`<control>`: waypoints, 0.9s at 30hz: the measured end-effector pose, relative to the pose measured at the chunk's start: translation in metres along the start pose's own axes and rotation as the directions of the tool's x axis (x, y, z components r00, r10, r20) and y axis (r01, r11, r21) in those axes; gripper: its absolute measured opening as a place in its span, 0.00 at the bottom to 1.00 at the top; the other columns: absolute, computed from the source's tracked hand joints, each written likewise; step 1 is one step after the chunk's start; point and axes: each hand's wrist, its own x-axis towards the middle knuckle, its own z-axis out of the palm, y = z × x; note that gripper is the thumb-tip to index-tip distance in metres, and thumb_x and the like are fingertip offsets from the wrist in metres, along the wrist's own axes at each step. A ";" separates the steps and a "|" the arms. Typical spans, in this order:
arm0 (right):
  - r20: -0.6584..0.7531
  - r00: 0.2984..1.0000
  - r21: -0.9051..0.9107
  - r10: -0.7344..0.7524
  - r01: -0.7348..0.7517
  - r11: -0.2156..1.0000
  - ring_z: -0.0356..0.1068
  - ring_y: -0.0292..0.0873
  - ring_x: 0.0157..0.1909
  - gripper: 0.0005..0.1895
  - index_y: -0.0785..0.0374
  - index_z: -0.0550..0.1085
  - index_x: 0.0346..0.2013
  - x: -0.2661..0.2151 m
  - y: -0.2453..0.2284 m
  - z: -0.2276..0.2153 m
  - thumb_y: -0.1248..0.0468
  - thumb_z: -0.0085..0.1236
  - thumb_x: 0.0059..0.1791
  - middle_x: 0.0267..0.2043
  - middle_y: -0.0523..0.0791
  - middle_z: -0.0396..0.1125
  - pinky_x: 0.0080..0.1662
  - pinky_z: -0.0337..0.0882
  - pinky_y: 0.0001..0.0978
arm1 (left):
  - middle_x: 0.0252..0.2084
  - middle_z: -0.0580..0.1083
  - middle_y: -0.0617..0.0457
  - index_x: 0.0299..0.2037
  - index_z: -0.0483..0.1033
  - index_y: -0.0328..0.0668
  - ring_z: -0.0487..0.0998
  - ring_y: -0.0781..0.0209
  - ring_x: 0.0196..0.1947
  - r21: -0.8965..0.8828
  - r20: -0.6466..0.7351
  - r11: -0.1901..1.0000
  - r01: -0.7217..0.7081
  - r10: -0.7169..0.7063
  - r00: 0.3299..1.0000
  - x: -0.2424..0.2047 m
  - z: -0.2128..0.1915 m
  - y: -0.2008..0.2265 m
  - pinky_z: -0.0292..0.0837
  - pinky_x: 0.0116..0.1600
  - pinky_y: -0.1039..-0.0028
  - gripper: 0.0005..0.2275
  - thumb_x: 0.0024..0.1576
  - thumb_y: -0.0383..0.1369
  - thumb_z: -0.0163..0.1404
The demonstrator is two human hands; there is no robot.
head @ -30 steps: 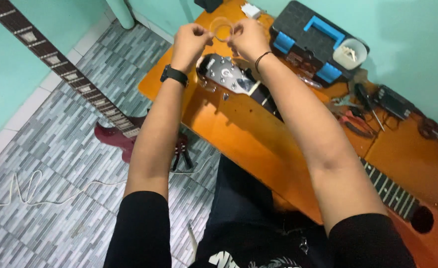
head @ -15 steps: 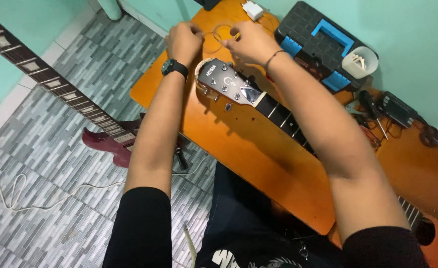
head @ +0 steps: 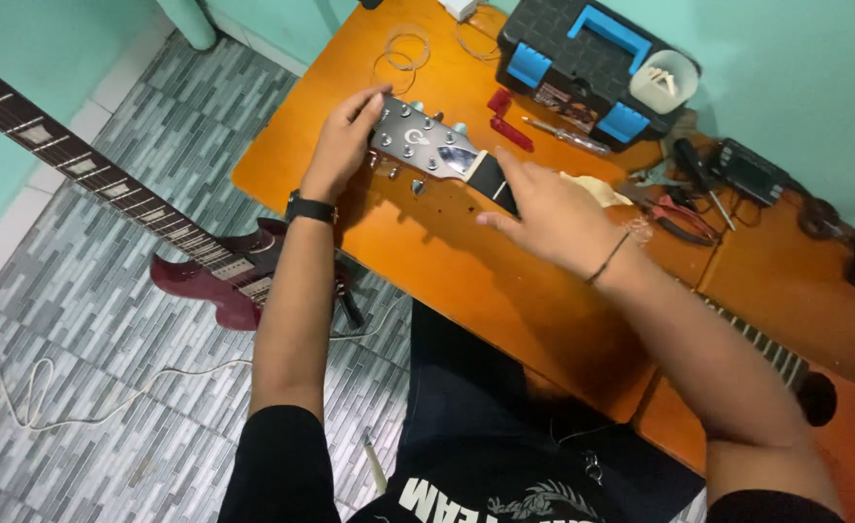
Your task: The person works on the headstock of an acoustic guitar, winding and unwinding strings on the tuning pegs. They then handle a new guitar string, uncoiling it and preparing it for installation on the instrument.
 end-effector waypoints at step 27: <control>-0.818 0.531 -0.110 -0.219 0.230 0.967 0.65 0.57 0.66 0.32 0.61 0.62 0.70 -0.148 0.041 0.073 0.50 0.56 0.57 0.61 0.52 0.64 0.62 0.69 0.50 | 0.62 0.69 0.41 0.66 0.69 0.36 0.66 0.50 0.64 0.532 -0.342 0.753 -0.388 0.610 0.714 -0.087 -0.039 -0.136 0.60 0.67 0.57 0.15 0.75 0.34 0.38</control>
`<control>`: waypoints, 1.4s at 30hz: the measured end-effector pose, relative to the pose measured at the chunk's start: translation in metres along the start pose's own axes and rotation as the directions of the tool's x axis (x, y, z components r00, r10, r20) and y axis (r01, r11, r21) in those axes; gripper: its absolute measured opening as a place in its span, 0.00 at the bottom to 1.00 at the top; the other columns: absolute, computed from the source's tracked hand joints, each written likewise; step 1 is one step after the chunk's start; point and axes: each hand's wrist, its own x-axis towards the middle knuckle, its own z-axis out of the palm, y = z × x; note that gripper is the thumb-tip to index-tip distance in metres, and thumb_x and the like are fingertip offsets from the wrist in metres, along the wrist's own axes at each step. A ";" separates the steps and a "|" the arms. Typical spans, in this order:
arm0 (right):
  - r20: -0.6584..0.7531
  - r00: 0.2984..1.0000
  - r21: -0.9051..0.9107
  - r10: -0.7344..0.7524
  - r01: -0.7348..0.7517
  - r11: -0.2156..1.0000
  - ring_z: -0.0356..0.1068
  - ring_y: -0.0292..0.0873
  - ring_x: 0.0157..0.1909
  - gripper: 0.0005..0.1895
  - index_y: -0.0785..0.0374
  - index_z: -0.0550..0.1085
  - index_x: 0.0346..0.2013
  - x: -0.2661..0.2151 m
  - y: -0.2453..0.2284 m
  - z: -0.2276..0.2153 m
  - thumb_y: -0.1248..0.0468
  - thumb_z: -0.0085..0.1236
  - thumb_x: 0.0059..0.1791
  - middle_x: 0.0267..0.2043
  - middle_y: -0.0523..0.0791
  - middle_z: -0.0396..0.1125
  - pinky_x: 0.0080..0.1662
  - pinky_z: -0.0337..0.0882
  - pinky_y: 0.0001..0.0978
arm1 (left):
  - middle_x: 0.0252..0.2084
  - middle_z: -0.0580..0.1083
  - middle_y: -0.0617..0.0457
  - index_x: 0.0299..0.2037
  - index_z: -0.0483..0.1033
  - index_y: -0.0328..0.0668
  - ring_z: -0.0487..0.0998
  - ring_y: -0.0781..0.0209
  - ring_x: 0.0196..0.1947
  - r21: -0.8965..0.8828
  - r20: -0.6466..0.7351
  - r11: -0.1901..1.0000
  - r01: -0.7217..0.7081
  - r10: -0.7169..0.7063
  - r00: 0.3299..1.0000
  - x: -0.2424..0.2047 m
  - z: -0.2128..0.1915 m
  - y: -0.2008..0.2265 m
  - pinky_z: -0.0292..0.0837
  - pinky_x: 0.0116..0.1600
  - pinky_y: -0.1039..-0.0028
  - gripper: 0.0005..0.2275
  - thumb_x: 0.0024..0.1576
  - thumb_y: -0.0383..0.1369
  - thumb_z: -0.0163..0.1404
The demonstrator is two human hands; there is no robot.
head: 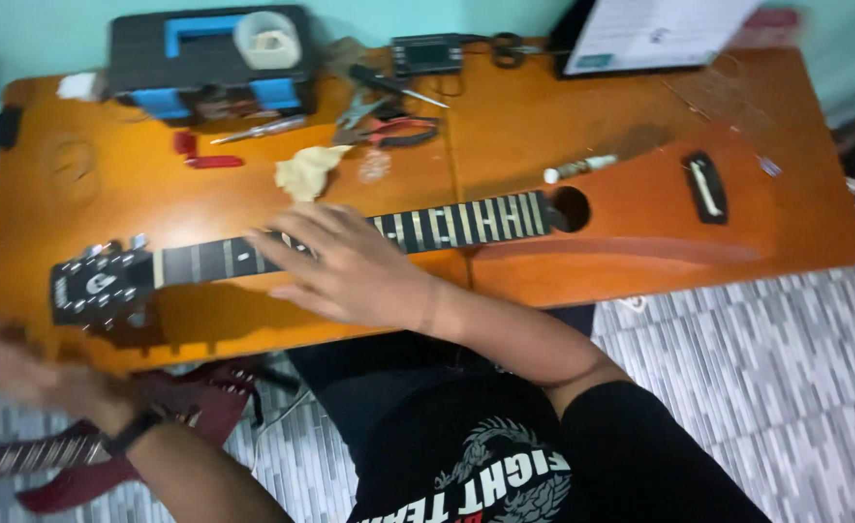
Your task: The person works on the headstock of an acoustic guitar, winding and unwinding strings on the tuning pegs. They then handle a new guitar string, uncoiling it and preparing it for installation on the instrument.
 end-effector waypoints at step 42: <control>-0.442 0.512 0.044 0.736 -0.808 0.588 0.70 0.69 0.42 0.03 0.66 0.76 0.37 -0.312 0.188 -0.266 0.74 0.61 0.54 0.33 0.57 0.69 0.41 0.71 0.54 | 0.14 0.60 0.53 0.19 0.63 0.47 0.70 0.51 0.19 -0.732 0.445 0.622 -0.277 0.745 0.497 -0.127 0.252 0.634 0.63 0.32 0.68 0.15 0.57 0.26 0.52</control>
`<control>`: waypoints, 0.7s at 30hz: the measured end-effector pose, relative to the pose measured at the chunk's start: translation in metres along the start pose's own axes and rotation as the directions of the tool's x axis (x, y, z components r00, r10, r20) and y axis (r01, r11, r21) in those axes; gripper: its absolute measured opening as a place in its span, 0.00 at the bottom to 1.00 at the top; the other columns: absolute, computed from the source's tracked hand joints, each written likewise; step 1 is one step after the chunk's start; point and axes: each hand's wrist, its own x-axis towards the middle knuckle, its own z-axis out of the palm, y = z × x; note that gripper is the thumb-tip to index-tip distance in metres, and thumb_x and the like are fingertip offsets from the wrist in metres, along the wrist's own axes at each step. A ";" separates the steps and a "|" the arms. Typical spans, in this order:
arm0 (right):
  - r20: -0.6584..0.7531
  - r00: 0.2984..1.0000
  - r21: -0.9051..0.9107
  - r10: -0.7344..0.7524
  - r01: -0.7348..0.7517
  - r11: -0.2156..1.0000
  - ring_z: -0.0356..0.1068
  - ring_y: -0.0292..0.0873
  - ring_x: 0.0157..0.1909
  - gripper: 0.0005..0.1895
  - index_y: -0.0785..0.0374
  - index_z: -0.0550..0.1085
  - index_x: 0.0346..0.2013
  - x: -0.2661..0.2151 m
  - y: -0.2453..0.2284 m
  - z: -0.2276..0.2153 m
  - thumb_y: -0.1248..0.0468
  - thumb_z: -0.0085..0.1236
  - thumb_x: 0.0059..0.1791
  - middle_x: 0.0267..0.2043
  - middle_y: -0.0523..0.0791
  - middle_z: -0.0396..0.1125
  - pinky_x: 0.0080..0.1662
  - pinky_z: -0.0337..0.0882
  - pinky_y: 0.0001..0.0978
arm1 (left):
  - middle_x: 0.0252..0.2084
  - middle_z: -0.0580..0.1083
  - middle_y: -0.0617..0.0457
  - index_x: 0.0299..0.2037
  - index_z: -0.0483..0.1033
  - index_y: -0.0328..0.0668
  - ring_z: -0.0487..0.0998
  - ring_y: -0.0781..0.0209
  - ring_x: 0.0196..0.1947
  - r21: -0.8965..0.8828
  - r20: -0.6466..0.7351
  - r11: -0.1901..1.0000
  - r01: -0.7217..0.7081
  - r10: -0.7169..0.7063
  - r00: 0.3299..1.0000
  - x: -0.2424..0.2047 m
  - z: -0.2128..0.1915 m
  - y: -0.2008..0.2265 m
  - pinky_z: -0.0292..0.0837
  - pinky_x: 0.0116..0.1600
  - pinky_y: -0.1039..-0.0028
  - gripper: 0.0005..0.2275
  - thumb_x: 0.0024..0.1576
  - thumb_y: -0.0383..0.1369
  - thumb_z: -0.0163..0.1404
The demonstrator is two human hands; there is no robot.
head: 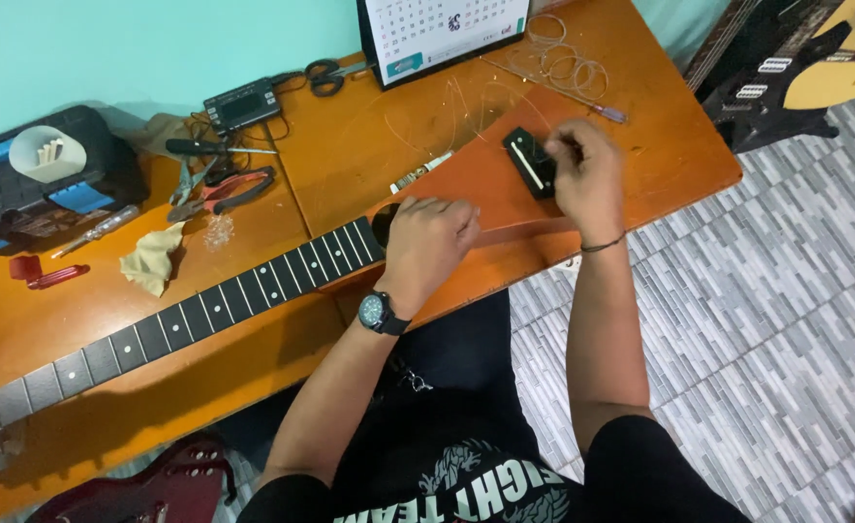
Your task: The person works on the headstock of an acoustic guitar, winding and unwinding strings on the tuning pegs. They then handle a new guitar string, uncoiling it and preparing it for installation on the instrument.
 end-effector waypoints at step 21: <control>0.268 0.936 0.775 0.230 -0.351 0.526 0.67 0.33 0.26 0.06 0.68 0.74 0.43 0.009 -0.095 0.028 0.69 0.59 0.53 0.28 0.45 0.66 0.22 0.63 0.18 | 0.43 0.79 0.37 0.55 0.66 0.37 0.81 0.35 0.45 -0.472 0.078 0.801 0.368 -0.377 0.923 0.042 -0.064 0.049 0.80 0.45 0.53 0.14 0.62 0.30 0.52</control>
